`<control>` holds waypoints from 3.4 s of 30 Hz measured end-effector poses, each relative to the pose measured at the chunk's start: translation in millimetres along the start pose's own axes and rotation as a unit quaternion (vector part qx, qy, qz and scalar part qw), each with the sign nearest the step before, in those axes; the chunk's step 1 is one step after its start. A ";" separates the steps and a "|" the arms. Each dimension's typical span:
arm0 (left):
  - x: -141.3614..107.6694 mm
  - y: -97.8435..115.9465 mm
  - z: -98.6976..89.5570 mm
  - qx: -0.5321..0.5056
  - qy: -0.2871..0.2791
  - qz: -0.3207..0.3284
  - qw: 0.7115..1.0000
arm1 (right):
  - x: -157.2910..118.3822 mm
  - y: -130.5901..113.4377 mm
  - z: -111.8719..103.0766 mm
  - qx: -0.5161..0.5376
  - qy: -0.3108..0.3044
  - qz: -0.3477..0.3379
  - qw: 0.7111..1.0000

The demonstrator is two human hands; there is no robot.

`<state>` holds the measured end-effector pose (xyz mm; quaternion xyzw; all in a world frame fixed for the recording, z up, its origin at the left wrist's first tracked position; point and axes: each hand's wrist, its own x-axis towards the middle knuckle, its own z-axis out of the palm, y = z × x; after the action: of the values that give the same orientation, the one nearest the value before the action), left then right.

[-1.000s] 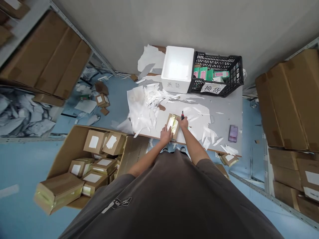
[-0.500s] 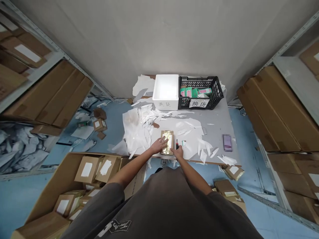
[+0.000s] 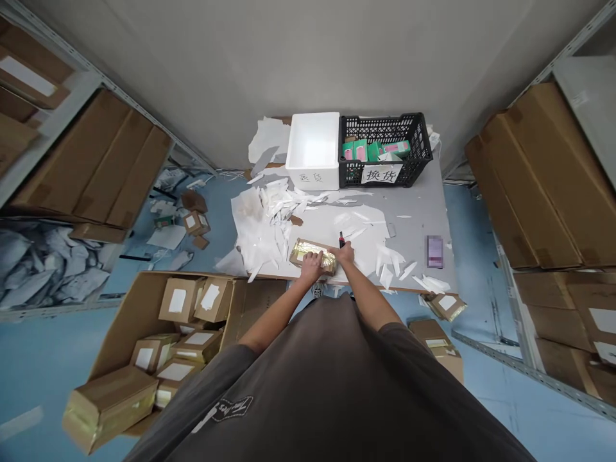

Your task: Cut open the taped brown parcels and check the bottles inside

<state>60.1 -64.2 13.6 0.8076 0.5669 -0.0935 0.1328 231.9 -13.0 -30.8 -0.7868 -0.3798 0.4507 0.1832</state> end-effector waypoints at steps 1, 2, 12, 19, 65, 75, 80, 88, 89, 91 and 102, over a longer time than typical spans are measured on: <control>0.1 4.6 0.5 0.000 -0.006 -0.021 1.000 | -2.8 0.4 2.2 -0.009 0.009 0.016 1.000; 0.9 8.0 0.5 0.001 -0.013 -0.039 0.999 | -5.8 0.8 4.3 -0.025 0.020 0.034 0.999; -0.4 -7.7 -1.6 -0.023 -0.026 -0.004 0.999 | -11.4 -4.9 4.4 -0.032 -0.004 0.040 0.999; 9.2 -14.8 1.7 -0.033 -0.068 0.012 0.997 | -23.3 41.3 -27.5 0.070 -0.133 -0.030 0.988; 39.4 -35.3 26.5 -0.047 -0.017 -0.003 0.999 | -69.8 57.6 -65.1 -0.177 -0.171 -0.211 0.946; 40.2 -29.0 64.0 -0.128 0.134 0.012 0.983 | -65.1 22.4 -69.2 -0.360 -0.169 -0.234 0.887; 40.1 -29.8 71.1 -0.147 0.150 0.017 0.978 | -72.8 19.0 -64.8 -0.395 -0.168 -0.217 0.877; 43.8 -24.9 73.7 -0.159 0.178 -0.011 0.971 | -75.9 8.6 -59.7 -0.441 -0.159 -0.224 0.855; 44.0 -24.2 73.1 -0.157 0.180 -0.015 0.971 | -75.4 8.1 -59.4 -0.442 -0.160 -0.225 0.854; 44.0 -23.0 71.5 -0.154 0.183 -0.018 0.971 | -75.1 8.0 -59.1 -0.444 -0.158 -0.227 0.852; 44.0 -26.1 75.0 -0.160 0.206 -0.014 0.965 | -82.5 5.3 -53.4 -0.439 -0.115 -0.207 0.867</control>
<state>50.5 -40.6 -73.6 0.7697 0.6007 0.1649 0.1396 254.4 -76.5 41.0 -0.6320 -0.7106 0.2771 -0.1372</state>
